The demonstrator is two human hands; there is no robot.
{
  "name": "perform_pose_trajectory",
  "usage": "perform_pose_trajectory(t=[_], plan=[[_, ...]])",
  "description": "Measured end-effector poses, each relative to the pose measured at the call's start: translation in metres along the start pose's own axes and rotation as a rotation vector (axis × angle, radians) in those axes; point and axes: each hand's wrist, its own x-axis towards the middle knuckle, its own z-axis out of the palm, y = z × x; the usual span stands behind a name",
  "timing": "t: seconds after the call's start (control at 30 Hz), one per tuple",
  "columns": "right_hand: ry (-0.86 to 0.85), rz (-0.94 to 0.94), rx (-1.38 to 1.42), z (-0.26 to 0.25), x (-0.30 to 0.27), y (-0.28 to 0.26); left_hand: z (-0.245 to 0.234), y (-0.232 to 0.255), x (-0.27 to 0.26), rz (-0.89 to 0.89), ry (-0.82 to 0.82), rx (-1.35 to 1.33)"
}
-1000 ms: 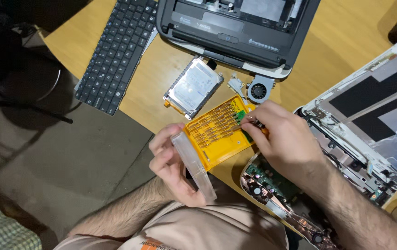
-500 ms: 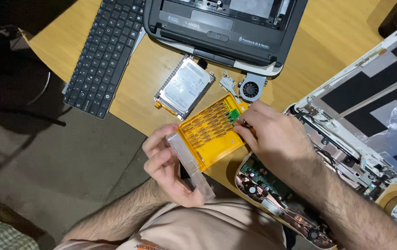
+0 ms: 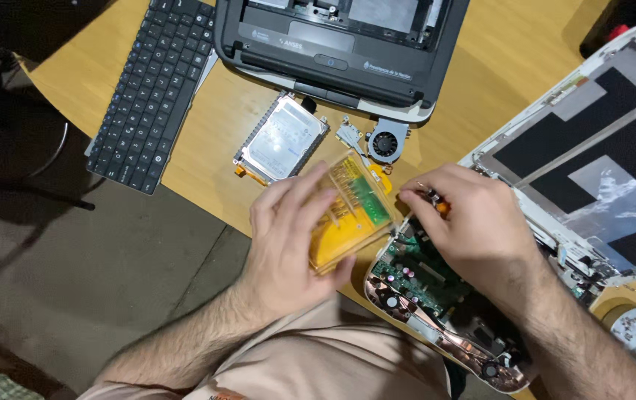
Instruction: The person disassembles a laptop by removing screws from the motherboard area using a screwdriver. They remove a RAM module and place it on the table, then continue unscrewing various components on the motherboard. The person works methodically across different sections of the exposed internal hardware.
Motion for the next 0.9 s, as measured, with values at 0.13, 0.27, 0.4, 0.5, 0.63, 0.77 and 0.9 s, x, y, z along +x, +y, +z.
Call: perform_pose_trajectory(t=[0.13, 0.27, 0.4, 0.5, 0.63, 0.77, 0.9], plan=[[0.015, -0.039, 0.047, -0.002, -0.005, -0.004, -0.018, 0.014, 0.018, 0.001, -0.113, 0.118], [-0.059, 0.005, 0.097, 0.005, -0.006, -0.007, -0.026, 0.023, 0.026, 0.028, -0.146, 0.143], [-0.161, 0.147, 0.112, 0.005, -0.002, -0.012, -0.027, 0.021, 0.034, -0.008, -0.253, 0.214], [-0.225, 0.16, 0.146, -0.007, -0.001, -0.017, -0.027, 0.027, 0.043, -0.009, -0.307, 0.299], [-0.254, 0.13, 0.099, -0.001, -0.008, -0.007, -0.027, 0.029, 0.045, -0.019, -0.31, 0.348], [-0.281, 0.128, 0.016, 0.008, -0.012, -0.008, -0.031, 0.033, 0.041, -0.075, -0.312, 0.415], [-0.331, 0.168, -0.073, 0.012, -0.013, -0.016, -0.035, 0.037, 0.034, -0.124, -0.327, 0.471]])
